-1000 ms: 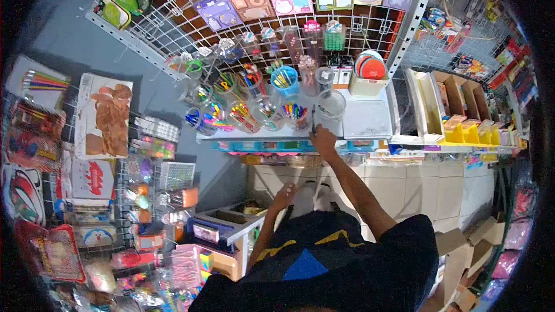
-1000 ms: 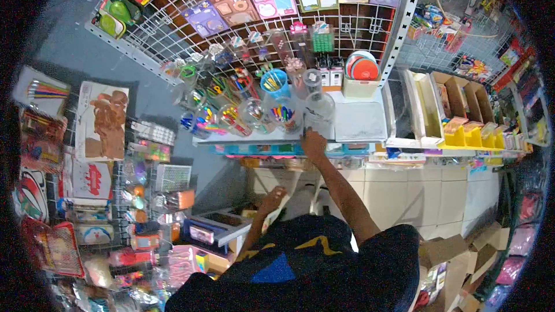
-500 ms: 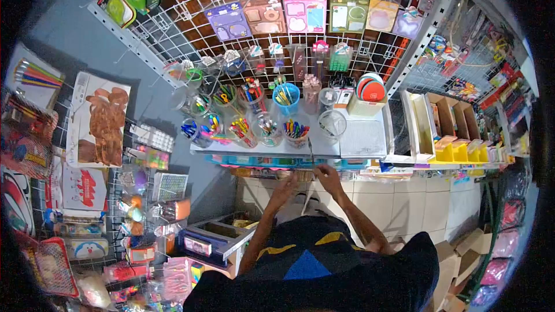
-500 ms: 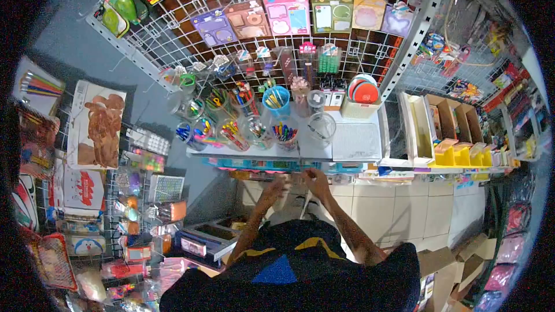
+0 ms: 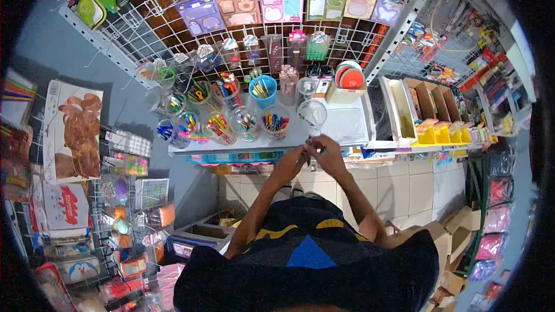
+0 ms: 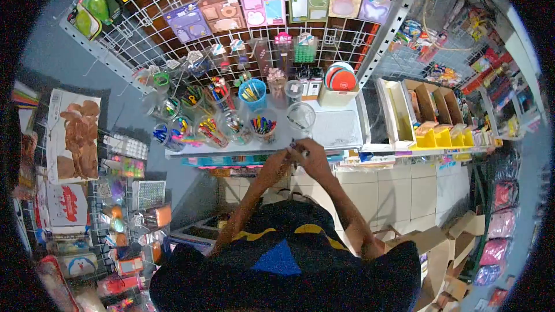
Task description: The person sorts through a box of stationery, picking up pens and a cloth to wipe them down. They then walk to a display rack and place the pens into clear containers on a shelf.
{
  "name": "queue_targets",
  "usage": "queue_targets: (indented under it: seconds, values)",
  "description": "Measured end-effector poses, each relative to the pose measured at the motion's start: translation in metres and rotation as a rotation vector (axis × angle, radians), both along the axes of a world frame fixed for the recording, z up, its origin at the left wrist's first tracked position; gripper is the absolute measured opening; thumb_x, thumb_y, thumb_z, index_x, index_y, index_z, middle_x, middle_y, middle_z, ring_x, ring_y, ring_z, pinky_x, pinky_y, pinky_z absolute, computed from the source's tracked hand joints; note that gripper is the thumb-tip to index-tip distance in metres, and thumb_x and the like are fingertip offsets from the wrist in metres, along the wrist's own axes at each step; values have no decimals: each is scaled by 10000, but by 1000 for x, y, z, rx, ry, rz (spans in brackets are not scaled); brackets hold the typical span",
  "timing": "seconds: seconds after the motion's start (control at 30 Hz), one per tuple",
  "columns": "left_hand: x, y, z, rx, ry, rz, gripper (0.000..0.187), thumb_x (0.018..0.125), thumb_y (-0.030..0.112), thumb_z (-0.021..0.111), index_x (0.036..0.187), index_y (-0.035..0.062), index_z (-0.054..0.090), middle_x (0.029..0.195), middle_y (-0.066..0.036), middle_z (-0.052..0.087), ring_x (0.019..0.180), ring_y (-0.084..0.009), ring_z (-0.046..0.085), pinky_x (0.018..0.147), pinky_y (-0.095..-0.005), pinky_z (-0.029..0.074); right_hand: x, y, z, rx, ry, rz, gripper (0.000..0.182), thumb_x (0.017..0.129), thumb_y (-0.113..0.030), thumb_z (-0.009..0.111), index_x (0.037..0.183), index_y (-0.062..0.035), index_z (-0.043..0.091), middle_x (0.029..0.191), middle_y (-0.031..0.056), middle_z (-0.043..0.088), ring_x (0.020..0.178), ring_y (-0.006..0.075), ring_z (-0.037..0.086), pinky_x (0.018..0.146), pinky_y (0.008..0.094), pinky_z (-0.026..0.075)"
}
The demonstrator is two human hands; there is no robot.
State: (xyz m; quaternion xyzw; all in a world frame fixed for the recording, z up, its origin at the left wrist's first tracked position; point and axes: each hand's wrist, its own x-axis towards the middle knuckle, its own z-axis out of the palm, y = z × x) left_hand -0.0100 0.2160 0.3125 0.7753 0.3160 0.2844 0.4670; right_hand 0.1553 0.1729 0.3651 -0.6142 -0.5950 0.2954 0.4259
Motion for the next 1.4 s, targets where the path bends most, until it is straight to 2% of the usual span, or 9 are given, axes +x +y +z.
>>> queue_targets:
  seconds: [0.1, 0.23, 0.43, 0.63, 0.73, 0.93, 1.13, 1.33, 1.4]
  values:
    - [14, 10, 40, -2, -120, 163, 387, 920, 257, 529, 1263, 90, 466, 983, -174, 624, 893, -311, 612, 751, -402, 478, 11, 26, 26, 216, 93, -130, 183, 801, -126, 696, 913, 7, 639, 790, 105, 609, 673, 141, 578, 583, 274, 459]
    - [15, 32, 35, 153, 211, 183, 441, 897, 217, 544, 1312, 128, 425, 830, -139, 642, 702, -321, 625, 638, -447, 487, 25, 60, 45, 407, 102, -372, 172, 803, -104, 687, 920, 15, 643, 791, 109, 627, 637, 149, 582, 582, 275, 457]
    - [28, 45, 19, 363, 521, 113, 360, 898, 220, 519, 1246, 135, 491, 825, -142, 651, 718, -329, 634, 624, -460, 495, 34, 68, 2, 81, -157, -193, 350, 792, -227, 705, 1064, -26, 613, 1007, 151, 626, 777, 246, 638, 677, 351, 506]
    - [33, 60, -20, 537, 184, 274, 248, 879, 260, 561, 1092, 135, 562, 848, -120, 655, 721, -314, 639, 610, -451, 495, 51, 38, -20, 31, -77, -336, 282, 833, -197, 657, 1051, -26, 607, 953, 136, 638, 745, 225, 634, 657, 334, 505]
    - [25, 51, -3, 414, 432, 210, 214, 876, 262, 565, 1044, 128, 568, 909, -106, 653, 781, -304, 638, 622, -448, 496, 55, 3, -41, -20, -53, -374, 237, 843, -170, 647, 1018, -13, 619, 905, 127, 649, 728, 209, 634, 631, 323, 505]
    - [18, 34, 7, 364, 314, 265, 228, 874, 282, 571, 1042, 132, 609, 905, -78, 651, 867, -289, 613, 722, -413, 485, 40, -93, -90, -123, -50, -523, 203, 859, -149, 606, 1003, -8, 618, 896, 155, 650, 714, 255, 640, 637, 347, 514]
    - [14, 10, -9, 291, 125, 306, 677, 797, 336, 686, 1274, -53, 406, 923, -120, 603, 870, -251, 608, 755, -395, 464, 11, -196, -118, -454, 84, -619, 207, 856, -183, 602, 997, -32, 623, 871, 162, 659, 729, 263, 648, 666, 368, 517]
    - [5, -44, -51, 206, 73, -98, 450, 838, 143, 671, 1174, -21, 422, 835, -75, 493, 502, -140, 366, 466, -306, 357, -66, -410, -237, -961, 512, -1189, 313, 829, -189, 592, 1118, -71, 618, 1029, 195, 652, 931, 289, 641, 791, 363, 509]
    - [12, -50, -83, 172, 64, -265, 488, 848, 225, 668, 1213, 32, 408, 859, -57, 511, 503, -144, 389, 475, -296, 350, -84, -462, -294, -408, 847, -1261, 573, 800, -316, 662, 1310, -162, 448, 1215, 186, 550, 1144, 232, 516, 963, 300, 381]
